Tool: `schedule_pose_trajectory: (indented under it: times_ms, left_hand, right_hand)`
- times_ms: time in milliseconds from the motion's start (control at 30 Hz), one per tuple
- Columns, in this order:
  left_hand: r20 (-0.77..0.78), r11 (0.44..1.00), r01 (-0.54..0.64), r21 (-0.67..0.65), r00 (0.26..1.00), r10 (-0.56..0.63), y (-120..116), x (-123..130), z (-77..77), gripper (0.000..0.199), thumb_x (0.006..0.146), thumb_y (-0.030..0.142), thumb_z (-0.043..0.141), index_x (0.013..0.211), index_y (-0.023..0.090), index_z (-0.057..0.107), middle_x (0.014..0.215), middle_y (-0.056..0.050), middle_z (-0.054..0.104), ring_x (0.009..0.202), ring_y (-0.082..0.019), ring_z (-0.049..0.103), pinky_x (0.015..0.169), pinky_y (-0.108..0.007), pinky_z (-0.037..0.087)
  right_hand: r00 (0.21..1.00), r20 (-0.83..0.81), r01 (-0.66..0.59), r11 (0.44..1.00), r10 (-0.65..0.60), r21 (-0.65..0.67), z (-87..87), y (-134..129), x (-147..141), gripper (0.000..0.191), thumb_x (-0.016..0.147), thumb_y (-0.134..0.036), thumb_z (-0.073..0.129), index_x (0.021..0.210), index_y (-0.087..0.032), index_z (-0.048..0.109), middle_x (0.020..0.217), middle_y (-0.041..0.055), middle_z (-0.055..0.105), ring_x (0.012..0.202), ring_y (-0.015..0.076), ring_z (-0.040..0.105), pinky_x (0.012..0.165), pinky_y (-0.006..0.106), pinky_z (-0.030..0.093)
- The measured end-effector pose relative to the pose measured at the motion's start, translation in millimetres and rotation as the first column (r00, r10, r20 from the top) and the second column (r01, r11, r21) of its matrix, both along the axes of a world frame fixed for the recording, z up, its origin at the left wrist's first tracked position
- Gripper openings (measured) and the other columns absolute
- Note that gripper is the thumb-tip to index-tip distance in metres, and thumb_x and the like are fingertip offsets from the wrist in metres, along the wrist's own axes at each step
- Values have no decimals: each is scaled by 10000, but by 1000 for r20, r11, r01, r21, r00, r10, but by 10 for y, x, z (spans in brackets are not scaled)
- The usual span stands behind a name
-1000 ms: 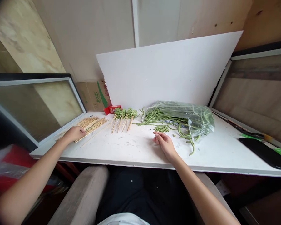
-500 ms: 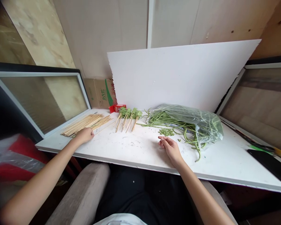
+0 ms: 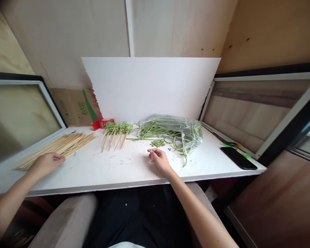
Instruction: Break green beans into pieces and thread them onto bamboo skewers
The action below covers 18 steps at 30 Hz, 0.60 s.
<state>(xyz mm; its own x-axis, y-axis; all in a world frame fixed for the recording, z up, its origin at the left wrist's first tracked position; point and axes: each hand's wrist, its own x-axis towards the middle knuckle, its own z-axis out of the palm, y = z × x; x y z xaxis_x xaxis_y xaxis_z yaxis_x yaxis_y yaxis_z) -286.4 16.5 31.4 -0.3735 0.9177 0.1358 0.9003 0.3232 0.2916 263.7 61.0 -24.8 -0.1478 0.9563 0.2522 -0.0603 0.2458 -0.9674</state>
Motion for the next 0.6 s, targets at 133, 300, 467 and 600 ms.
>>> schedule_pose_trajectory:
  times_ms: [133, 300, 467, 600]
  left_hand:
    - [-27, 993, 43, 108, 999, -40, -156, 73, 137, 416, 810, 563, 566, 977, 227, 745, 927, 4, 779, 864, -208, 683, 702, -225, 461]
    - [-137, 944, 244, 220, 966, -218, -336, 546, 161, 400, 825, 600, 540, 942, 265, 725, 744, 32, 688, 686, -178, 605, 677, -250, 440]
    - [-184, 825, 529, 200, 847, -498, -305, 990, -115, 294, 891, 514, 517, 868, 269, 678, 910, -2, 734, 702, -192, 639, 654, -290, 454]
    - [-186, 791, 598, 129, 798, -574, -204, 1182, -314, 277, 945, 439, 468, 843, 256, 649, 898, -14, 711, 652, -178, 632, 589, -293, 420]
  right_hand:
    - [1000, 25, -14, 1000, 14, 26, 17, -29, -26, 384, 907, -552, 701, 1026, -189, 740, 803, 33, 687, 723, 172, 587, 695, 303, 446]
    - [997, 74, -10, 1000, 8, 23, 52, -65, -57, 368, 899, -538, 703, 1029, -196, 742, 832, 42, 711, 784, 192, 624, 736, 312, 473]
    - [991, 113, 66, 998, -65, 1, 131, 40, 65, 357, 881, -517, 693, 1060, -213, 749, 904, 59, 737, 829, 207, 645, 726, 313, 492]
    - [963, 197, 184, 983, -183, 14, 332, 298, 365, 359, 870, -475, 659, 1075, -195, 751, 968, 85, 760, 868, 218, 666, 715, 310, 502]
